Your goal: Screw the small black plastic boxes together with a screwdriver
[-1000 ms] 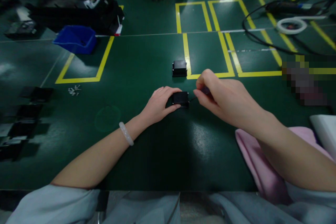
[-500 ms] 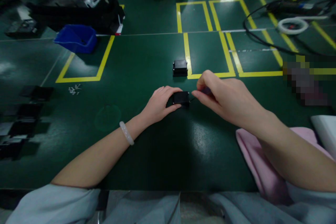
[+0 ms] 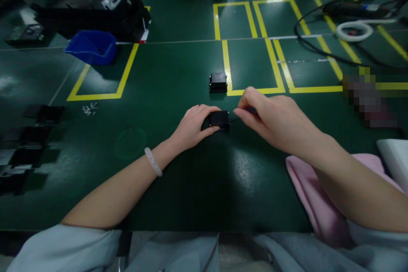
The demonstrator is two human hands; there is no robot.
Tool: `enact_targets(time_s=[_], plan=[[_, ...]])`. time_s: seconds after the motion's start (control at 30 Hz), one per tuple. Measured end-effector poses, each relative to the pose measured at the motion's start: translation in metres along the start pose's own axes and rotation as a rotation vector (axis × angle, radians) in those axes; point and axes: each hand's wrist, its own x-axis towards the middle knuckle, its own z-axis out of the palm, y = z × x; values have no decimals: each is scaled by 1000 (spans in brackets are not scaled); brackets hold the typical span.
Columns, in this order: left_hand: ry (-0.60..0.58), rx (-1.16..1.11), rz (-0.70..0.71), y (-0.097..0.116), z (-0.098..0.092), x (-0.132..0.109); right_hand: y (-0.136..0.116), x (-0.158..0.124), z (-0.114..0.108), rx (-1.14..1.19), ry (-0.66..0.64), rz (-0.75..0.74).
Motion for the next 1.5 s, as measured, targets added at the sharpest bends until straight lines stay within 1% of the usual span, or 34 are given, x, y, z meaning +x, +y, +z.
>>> enact_targets(time_s=[0.13, 0.27, 0.43, 0.6, 0.7, 0.83, 0.93, 1.07, 1.3, 1.5], plan=[[0, 5, 3, 0, 0, 0, 2, -3, 1, 47, 28, -30], [-6, 5, -3, 0, 0, 0, 1, -3, 1, 27, 21, -46], [-10, -3, -13, 1, -1, 0, -3, 0, -1, -35, -8, 2], [-2, 3, 1, 0, 0, 0, 0, -2, -1, 39, 10, -35], [5, 1, 7, 0, 0, 0, -1, -2, 0, 31, 1, -49], [8, 1, 6, 0, 0, -1, -3, -1, -2, -62, -19, -1], [8, 2, 6, 0, 0, 0, -2, -1, -2, -29, -25, -2], [3, 1, 10, 0, 0, 0, 0, -3, -1, 11, 19, -19], [12, 8, 15, -1, 1, 0, -2, -1, -1, -29, -7, 7], [14, 12, 15, -1, 1, 0, 1, -3, 3, 8, 54, -36]])
